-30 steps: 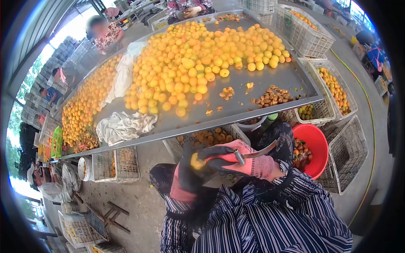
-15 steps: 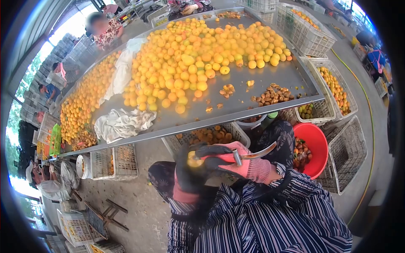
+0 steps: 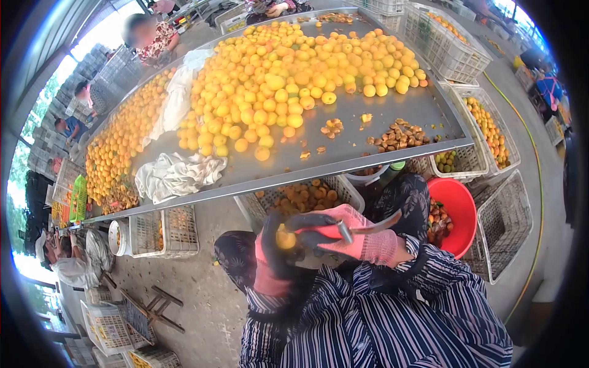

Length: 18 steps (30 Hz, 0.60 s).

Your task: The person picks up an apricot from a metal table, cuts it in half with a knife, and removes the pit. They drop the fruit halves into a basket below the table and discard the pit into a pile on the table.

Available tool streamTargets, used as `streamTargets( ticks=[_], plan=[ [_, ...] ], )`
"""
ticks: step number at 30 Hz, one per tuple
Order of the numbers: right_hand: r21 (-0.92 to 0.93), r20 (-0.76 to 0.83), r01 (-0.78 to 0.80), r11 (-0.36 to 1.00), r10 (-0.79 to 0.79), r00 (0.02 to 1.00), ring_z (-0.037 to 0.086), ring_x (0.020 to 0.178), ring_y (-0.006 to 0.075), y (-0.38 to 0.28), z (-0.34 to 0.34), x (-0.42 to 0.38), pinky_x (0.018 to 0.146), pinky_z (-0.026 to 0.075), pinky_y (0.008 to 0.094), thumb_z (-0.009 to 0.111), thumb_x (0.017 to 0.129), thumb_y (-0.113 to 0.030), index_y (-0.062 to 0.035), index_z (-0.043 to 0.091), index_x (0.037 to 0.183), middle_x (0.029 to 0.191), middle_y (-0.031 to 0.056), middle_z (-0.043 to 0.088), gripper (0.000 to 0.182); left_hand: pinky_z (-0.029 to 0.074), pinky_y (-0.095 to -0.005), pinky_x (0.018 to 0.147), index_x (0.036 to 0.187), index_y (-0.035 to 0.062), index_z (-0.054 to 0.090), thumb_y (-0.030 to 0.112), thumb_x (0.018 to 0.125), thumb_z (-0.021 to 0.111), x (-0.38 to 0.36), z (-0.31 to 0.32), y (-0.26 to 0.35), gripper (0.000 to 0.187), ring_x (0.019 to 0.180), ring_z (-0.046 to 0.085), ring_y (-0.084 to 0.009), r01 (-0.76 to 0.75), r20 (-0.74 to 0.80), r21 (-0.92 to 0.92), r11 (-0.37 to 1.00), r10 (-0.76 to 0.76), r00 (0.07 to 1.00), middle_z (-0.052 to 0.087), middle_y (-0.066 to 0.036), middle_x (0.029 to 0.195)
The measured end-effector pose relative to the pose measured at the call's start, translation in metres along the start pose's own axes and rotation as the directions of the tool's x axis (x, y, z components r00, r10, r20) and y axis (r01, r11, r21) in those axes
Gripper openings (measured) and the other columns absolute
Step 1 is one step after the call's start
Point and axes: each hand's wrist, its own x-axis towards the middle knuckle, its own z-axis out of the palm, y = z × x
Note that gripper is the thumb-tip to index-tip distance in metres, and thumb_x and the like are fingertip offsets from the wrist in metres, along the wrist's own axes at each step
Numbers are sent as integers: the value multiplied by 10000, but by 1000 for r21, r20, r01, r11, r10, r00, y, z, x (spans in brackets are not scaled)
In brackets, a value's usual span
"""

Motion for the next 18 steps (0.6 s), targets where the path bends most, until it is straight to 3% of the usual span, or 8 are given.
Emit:
streamTargets(
  ticks=[2,5,7,9,10,12,15,18],
  plan=[
    [-154,94,17,988,-3,996,539,1060,158,-6,-1,0,919,389,266,668,780,-159,-64,590,1125,1145,74,588,366,488,-334,697,1259,10,339,22,760,608,1,-7,-3,567,805,622,-255,-379,158,389,840,344,925,635,-147,909],
    [-144,104,160,977,-146,984,612,926,245,-1,-9,-2,811,472,318,635,787,-181,-32,587,1070,989,110,641,324,482,-379,715,1263,8,321,45,725,639,4,-17,-4,626,813,620,-308,-528,319,452,719,422,848,624,-171,945],
    [-312,91,202,928,-182,979,600,940,248,-2,-11,-7,838,456,318,637,788,-195,-40,585,1073,988,111,637,329,480,-380,707,1224,3,372,71,714,649,4,-15,1,585,809,616,-333,-518,313,416,747,417,853,623,-159,933],
    [-462,34,255,849,-270,962,596,924,262,13,-12,-8,830,453,324,643,781,-200,-42,581,1075,970,117,635,339,451,-334,545,873,23,535,56,685,599,5,-6,18,201,626,591,-285,-418,173,450,789,381,908,570,-118,697],
    [-462,33,255,849,-271,962,596,924,262,16,-12,-8,830,453,324,643,781,-200,-42,581,1075,970,117,635,339,451,-334,545,873,23,535,56,685,599,8,-7,18,201,626,591,-285,-418,174,451,789,381,908,570,-118,697],
    [56,-15,-56,997,57,998,592,906,277,19,-12,-7,813,453,333,659,762,-209,-37,587,1060,955,129,632,351,457,-334,552,877,31,545,56,679,600,13,-7,16,208,647,598,-305,-448,296,392,803,351,888,582,-127,712],
    [-308,-159,176,935,-233,959,598,899,279,17,8,-5,804,455,328,671,747,-216,-39,593,1041,936,134,635,352,467,-344,563,898,39,552,54,672,603,11,-5,17,233,673,605,-317,-285,95,483,828,274,957,593,-133,735],
    [-130,10,135,982,-135,991,623,850,250,42,3,2,751,480,331,672,750,-221,-45,602,1041,896,120,649,347,479,-355,605,937,34,545,59,652,624,14,-13,5,297,711,613,-310,-340,249,527,779,240,938,604,-135,783]
  ],
)
